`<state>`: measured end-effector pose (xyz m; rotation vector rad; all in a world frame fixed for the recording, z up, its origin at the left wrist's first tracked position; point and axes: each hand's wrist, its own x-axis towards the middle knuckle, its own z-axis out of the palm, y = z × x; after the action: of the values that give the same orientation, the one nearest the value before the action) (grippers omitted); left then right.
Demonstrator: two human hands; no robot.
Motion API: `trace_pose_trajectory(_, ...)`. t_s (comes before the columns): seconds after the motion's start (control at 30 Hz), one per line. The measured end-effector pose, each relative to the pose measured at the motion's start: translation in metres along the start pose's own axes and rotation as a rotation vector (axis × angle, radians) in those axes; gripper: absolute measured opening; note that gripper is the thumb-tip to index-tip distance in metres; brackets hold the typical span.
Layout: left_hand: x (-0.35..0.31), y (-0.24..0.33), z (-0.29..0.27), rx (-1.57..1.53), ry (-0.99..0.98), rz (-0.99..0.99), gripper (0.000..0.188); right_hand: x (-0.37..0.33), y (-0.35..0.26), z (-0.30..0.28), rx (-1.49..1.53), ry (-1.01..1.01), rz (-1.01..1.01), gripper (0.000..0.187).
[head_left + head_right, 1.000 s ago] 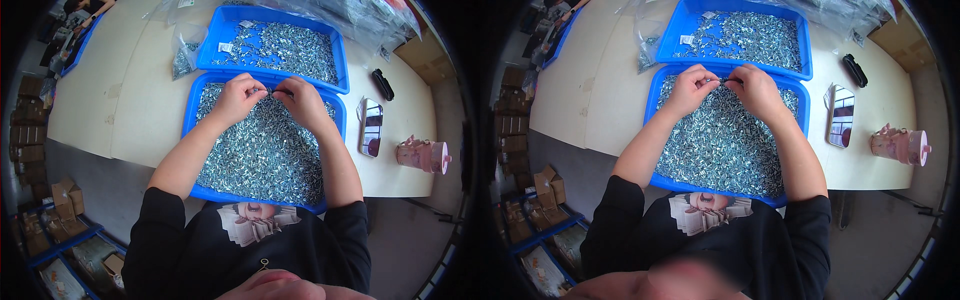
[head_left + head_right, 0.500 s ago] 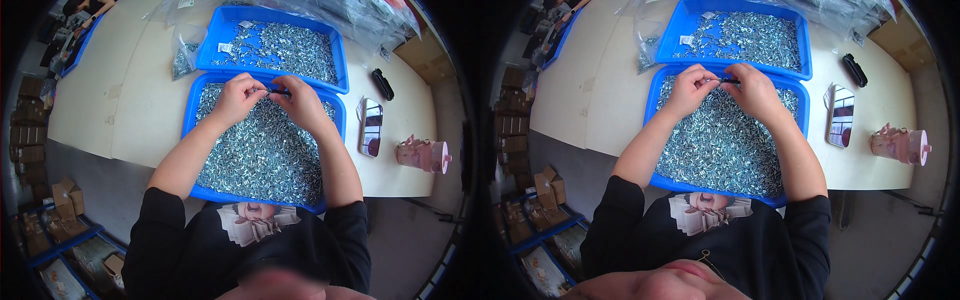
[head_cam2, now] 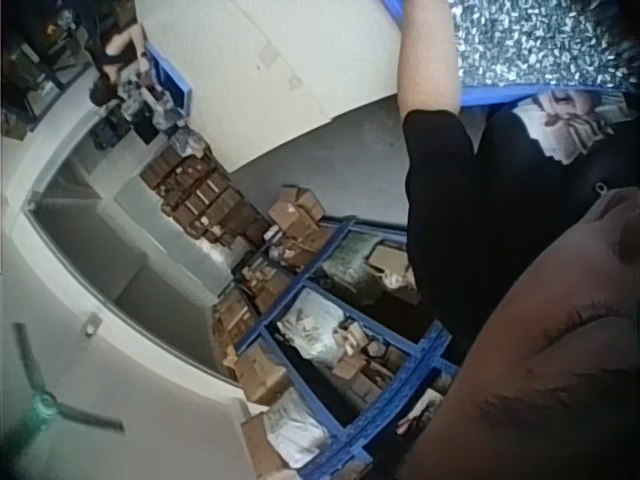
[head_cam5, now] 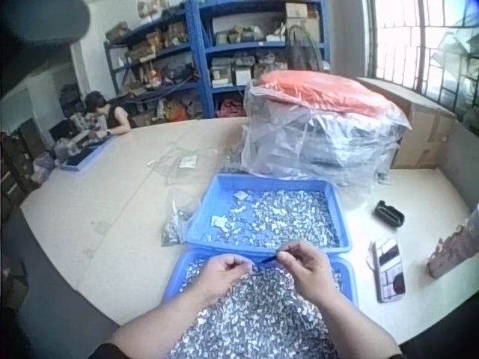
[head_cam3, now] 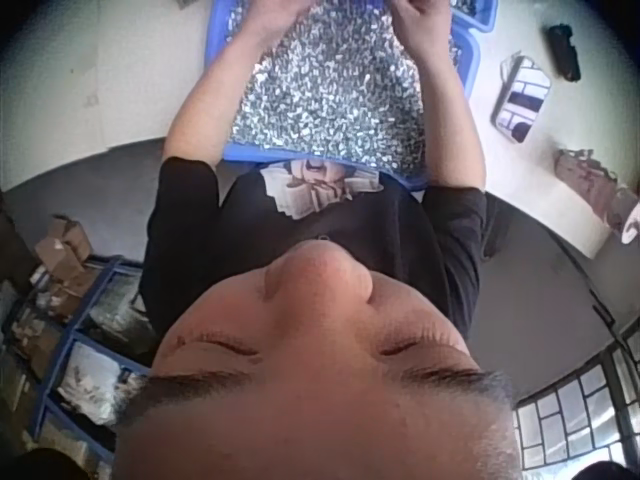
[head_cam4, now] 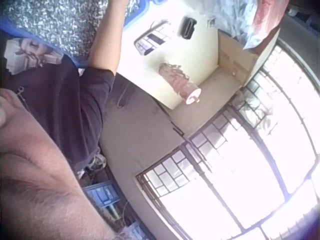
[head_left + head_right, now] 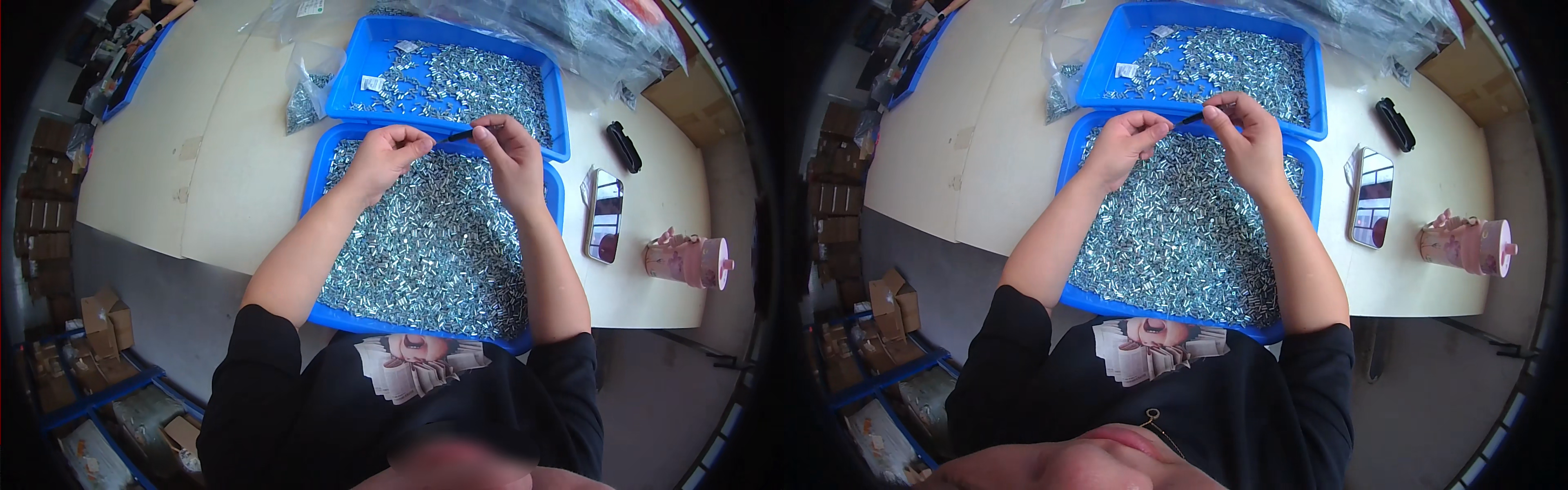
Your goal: The person assembles small electronic components by inserting small metal pins into black connectors by hand.
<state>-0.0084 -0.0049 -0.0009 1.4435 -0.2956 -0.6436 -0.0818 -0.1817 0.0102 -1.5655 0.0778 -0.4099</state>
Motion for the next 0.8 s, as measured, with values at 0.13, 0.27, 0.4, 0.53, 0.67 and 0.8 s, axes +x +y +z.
trace_pose_trajectory(0.13, -0.001, -0.001, -0.003, -0.051, -0.028, 0.028, 0.014, -0.001, 0.003, 0.006, -0.015, -0.05, -0.027, 0.016)
trace_pose_trajectory(0.27, -0.001, 0.001, -0.003, -0.028, -0.025, 0.012, 0.014, 0.001, 0.003, 0.006, -0.014, -0.048, -0.059, 0.015)
trace_pose_trajectory(0.4, -0.002, 0.001, -0.003, 0.091, 0.026, 0.06, 0.012, 0.0, -0.004, 0.002, -0.251, -0.061, -0.049, 0.019)
trace_pose_trajectory(0.53, -0.002, 0.0, -0.003, 0.213, 0.044, 0.192, 0.011, 0.001, -0.014, 0.001, -0.344, -0.113, 0.219, 0.025)
trace_pose_trajectory(0.67, -0.003, 0.001, -0.001, 0.377, 0.094, 0.296, 0.011, 0.0, 0.004, 0.006, -0.208, -0.088, 0.153, 0.024)
trace_pose_trajectory(0.8, -0.004, 0.0, -0.001, 0.496, 0.088, 0.366, 0.011, -0.001, 0.005, 0.013, -0.145, -0.024, -0.108, 0.023)
